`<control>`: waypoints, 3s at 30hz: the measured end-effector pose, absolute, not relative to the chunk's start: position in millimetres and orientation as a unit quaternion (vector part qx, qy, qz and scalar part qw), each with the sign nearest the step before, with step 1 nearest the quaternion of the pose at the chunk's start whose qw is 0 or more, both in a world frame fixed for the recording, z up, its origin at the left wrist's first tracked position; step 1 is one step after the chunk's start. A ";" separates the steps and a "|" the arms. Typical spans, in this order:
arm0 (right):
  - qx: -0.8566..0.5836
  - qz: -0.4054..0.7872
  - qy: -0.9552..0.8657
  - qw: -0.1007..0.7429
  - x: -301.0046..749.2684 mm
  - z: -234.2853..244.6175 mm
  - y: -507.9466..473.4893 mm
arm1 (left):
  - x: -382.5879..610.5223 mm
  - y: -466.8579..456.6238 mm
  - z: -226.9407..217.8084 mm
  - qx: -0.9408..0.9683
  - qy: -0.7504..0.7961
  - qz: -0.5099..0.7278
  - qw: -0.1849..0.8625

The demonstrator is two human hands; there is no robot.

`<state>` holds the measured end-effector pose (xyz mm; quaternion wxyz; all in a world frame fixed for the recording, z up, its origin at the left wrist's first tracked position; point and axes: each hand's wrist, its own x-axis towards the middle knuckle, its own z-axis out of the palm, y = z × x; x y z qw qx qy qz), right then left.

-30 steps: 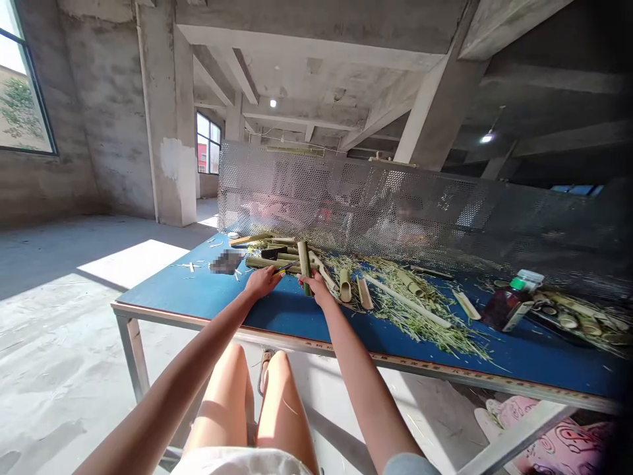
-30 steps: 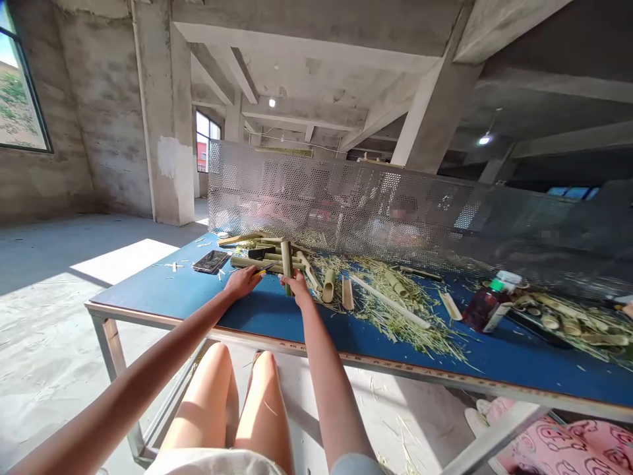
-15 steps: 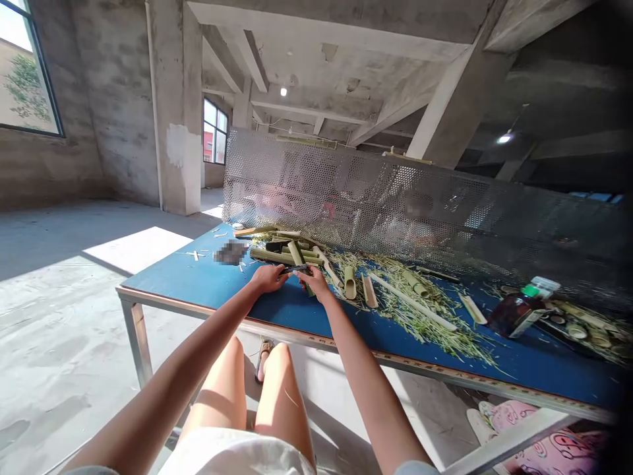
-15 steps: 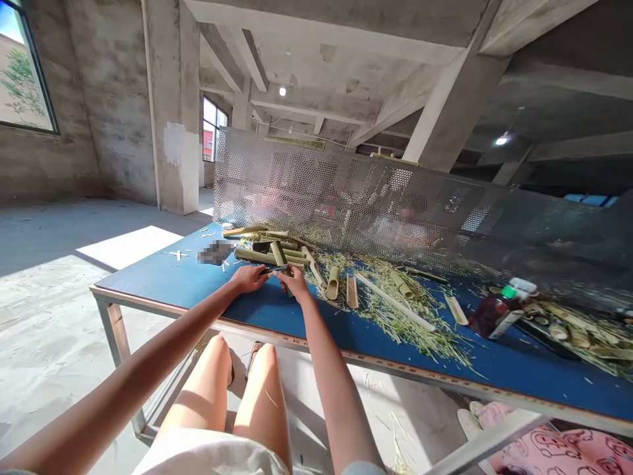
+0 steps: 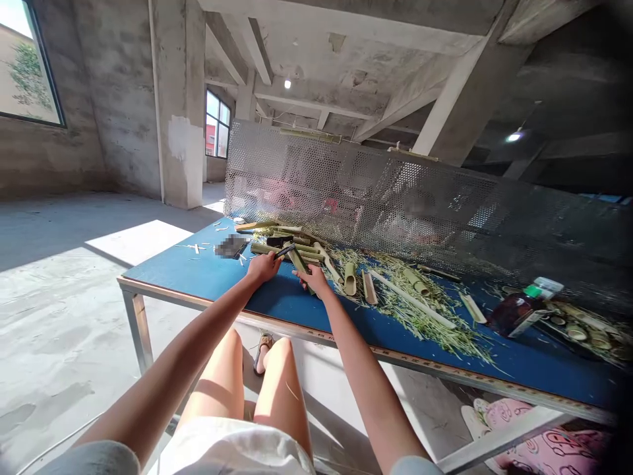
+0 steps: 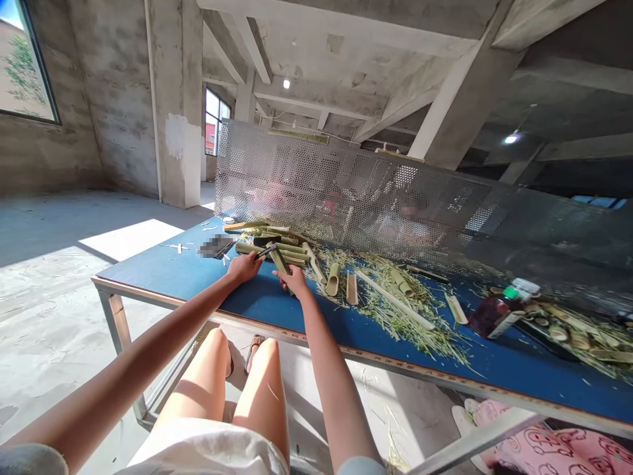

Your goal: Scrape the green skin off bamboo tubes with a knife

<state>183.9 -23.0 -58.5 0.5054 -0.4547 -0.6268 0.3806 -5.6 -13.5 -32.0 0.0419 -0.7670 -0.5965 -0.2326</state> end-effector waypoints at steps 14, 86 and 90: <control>-0.451 0.395 -0.576 0.555 188.2 -54.7 -20.3 | -10.4 -18.2 -28.0 -0.770 -0.585 -0.249 0.048; -0.418 0.369 -0.624 0.547 191.4 -54.5 -24.2 | -4.8 -20.6 -36.7 -0.887 -0.432 -0.156 0.055; -0.427 0.361 -0.626 0.543 191.5 -55.5 -23.8 | -4.6 -22.2 -35.1 -0.885 -0.435 -0.158 0.052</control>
